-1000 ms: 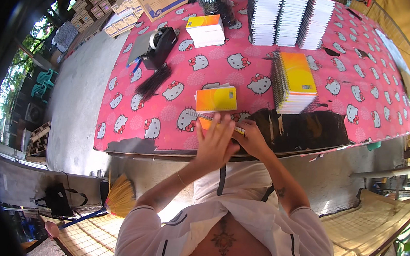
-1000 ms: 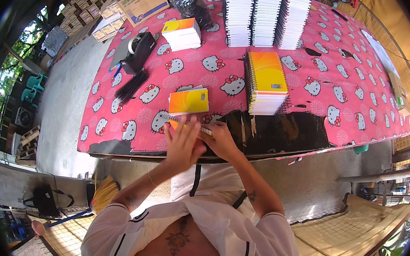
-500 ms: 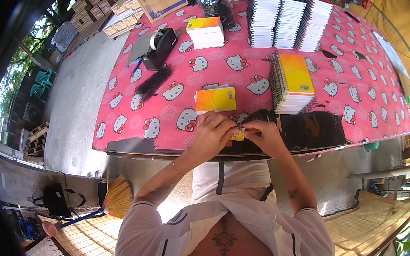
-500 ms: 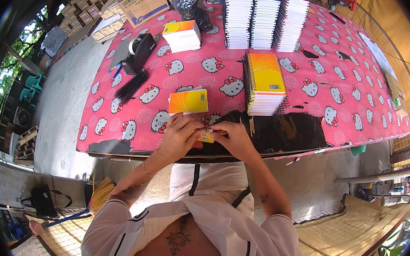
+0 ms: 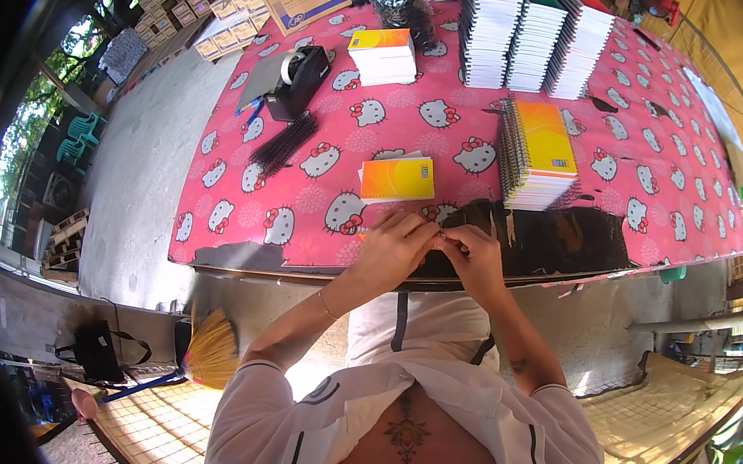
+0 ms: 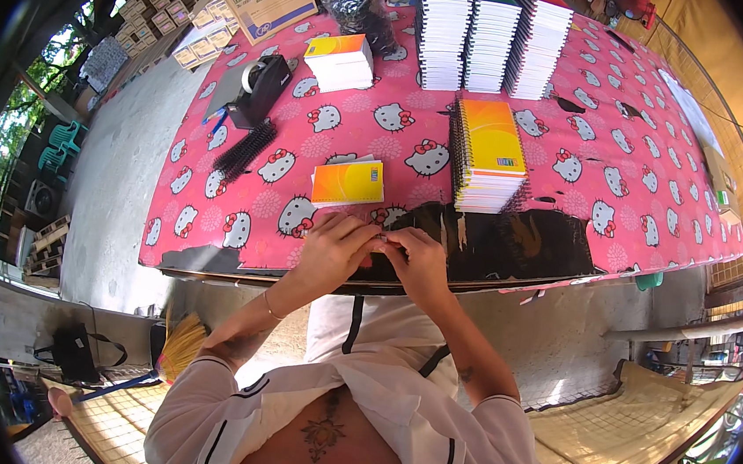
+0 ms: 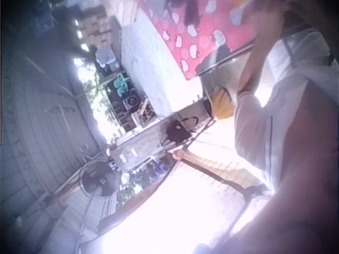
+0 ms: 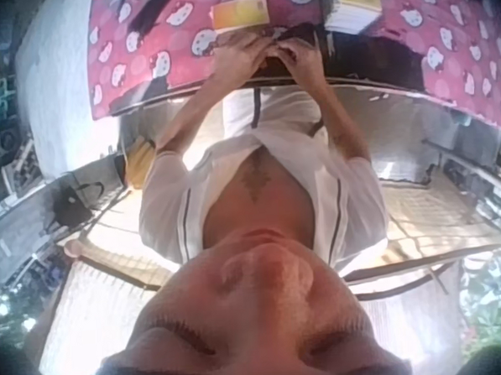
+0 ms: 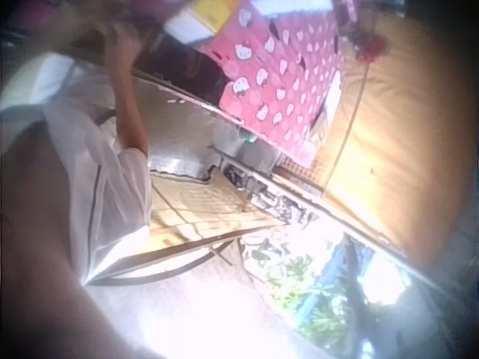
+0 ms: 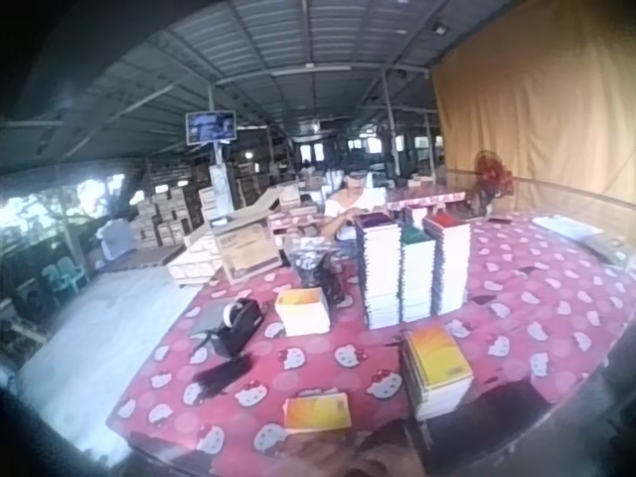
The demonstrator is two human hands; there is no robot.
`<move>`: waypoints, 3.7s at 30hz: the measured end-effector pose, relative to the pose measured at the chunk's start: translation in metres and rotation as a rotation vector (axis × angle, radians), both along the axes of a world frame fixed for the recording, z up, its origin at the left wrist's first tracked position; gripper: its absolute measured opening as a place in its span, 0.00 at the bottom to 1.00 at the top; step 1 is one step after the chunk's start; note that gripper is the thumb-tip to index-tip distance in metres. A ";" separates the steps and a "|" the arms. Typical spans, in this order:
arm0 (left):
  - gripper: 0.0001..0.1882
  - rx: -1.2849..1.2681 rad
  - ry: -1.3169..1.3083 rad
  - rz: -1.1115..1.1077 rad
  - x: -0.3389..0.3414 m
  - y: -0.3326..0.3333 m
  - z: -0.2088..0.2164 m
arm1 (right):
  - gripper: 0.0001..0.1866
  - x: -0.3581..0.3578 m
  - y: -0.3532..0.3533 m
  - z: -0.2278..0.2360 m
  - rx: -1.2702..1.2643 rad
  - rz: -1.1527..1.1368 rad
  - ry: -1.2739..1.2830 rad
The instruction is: The person assembles small notebooks by hand by aligning pages and covers and then threading a spiral wire binder through the pre-punched holes.
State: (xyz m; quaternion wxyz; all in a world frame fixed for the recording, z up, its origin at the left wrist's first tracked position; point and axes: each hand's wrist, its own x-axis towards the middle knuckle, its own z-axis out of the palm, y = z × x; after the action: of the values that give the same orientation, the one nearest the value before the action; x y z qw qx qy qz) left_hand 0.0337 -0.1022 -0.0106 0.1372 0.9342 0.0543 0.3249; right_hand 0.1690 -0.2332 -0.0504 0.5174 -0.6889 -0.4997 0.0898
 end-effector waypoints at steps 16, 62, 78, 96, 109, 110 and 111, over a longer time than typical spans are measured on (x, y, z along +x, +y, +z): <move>0.12 -0.010 -0.030 -0.052 -0.003 0.009 -0.007 | 0.07 0.048 0.006 0.029 -0.133 0.371 0.217; 0.23 -0.189 0.240 -0.093 0.263 0.046 0.077 | 0.08 0.113 -0.005 0.105 0.503 -0.531 -0.657; 0.21 -0.292 0.169 0.037 0.108 0.140 0.018 | 0.14 0.055 0.011 0.083 0.356 -0.229 -0.612; 0.08 -0.457 0.138 0.011 0.014 0.129 -0.036 | 0.17 0.043 0.083 -0.050 -0.064 -0.078 -0.140; 0.11 -0.415 0.067 0.124 0.016 0.125 -0.041 | 0.19 0.035 0.090 -0.035 -0.015 -0.116 -0.247; 0.11 -0.436 0.054 0.126 0.016 0.125 -0.041 | 0.18 0.038 0.094 -0.036 -0.037 -0.094 -0.226; 0.11 -0.452 0.036 0.141 0.013 0.126 -0.039 | 0.18 0.036 0.102 -0.030 -0.054 -0.061 -0.208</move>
State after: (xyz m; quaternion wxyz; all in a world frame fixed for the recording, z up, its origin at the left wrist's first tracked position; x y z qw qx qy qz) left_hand 0.0471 0.0242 -0.0500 0.3189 0.8793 0.1931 0.2965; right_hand 0.2050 -0.1309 -0.0799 0.4463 -0.7232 -0.5268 0.0155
